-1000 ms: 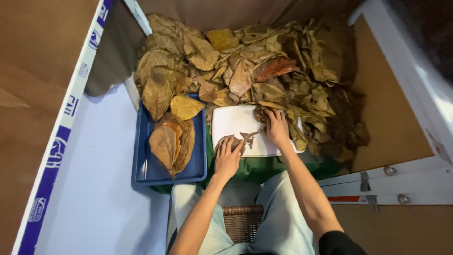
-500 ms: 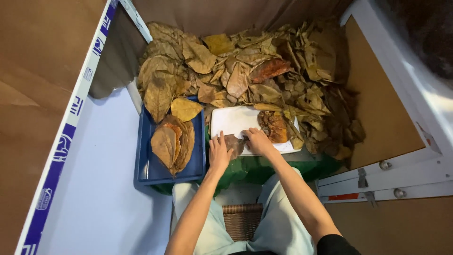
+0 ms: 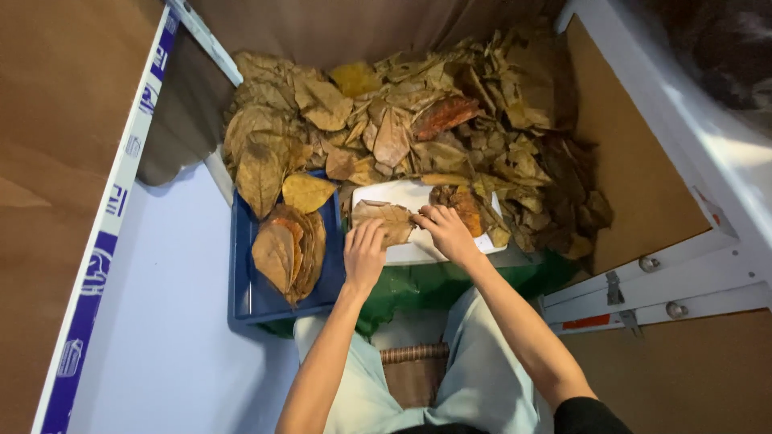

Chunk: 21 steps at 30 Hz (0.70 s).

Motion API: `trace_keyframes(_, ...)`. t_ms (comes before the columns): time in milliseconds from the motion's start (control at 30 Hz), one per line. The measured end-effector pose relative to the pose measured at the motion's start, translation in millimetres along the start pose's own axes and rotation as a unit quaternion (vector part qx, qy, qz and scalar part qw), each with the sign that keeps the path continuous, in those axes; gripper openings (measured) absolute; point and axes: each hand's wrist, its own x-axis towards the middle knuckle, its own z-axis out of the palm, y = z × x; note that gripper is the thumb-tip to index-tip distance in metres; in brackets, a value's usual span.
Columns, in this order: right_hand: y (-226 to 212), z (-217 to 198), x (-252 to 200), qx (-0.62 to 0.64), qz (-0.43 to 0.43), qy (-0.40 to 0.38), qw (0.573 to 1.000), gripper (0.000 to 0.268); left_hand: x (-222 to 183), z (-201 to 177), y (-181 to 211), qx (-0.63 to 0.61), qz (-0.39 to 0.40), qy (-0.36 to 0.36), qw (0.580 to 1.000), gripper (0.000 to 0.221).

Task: Sorting and smoothing dried leaves on a board before placing them into a tray.

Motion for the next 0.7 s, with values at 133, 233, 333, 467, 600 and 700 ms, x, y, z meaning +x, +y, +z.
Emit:
trace_keyframes(133,-28.8,-15.1,-13.9,-0.042,-0.016,-0.151,0.988,0.031,-31.5,8.8,1.4,-0.032,-0.019,-0.180,0.983,0.039)
trace_keyframes(233,-36.9,-15.7,-24.9,0.059,0.025,-0.243,0.968,0.063,-43.0,16.0,4.9,-0.026,-0.019,-0.198,0.980,0.062)
trace_keyframes(333,-61.2,-27.1,-25.7,0.077,0.045,-0.240,0.967,0.064,-46.7,30.0,6.9,-0.036,-0.062,-0.196,0.978,0.047)
trace_keyframes(467,-92.5,-35.7,-20.9,0.097,0.101,-0.306,0.942,0.066,-37.8,45.4,5.5,-0.017,-0.083,-0.192,0.978,0.048)
trace_keyframes(600,-60.1,30.3,-42.3,0.117,0.200,-0.134,0.964,0.035,-46.5,77.1,-4.5,-0.007,-0.071,-0.250,0.966,0.041)
trace_keyframes(700,-40.3,-73.9,7.1,-0.056,0.248,-0.068,0.965,0.046,-47.2,62.5,2.5,-0.049,-0.040,-0.212,0.975,0.045)
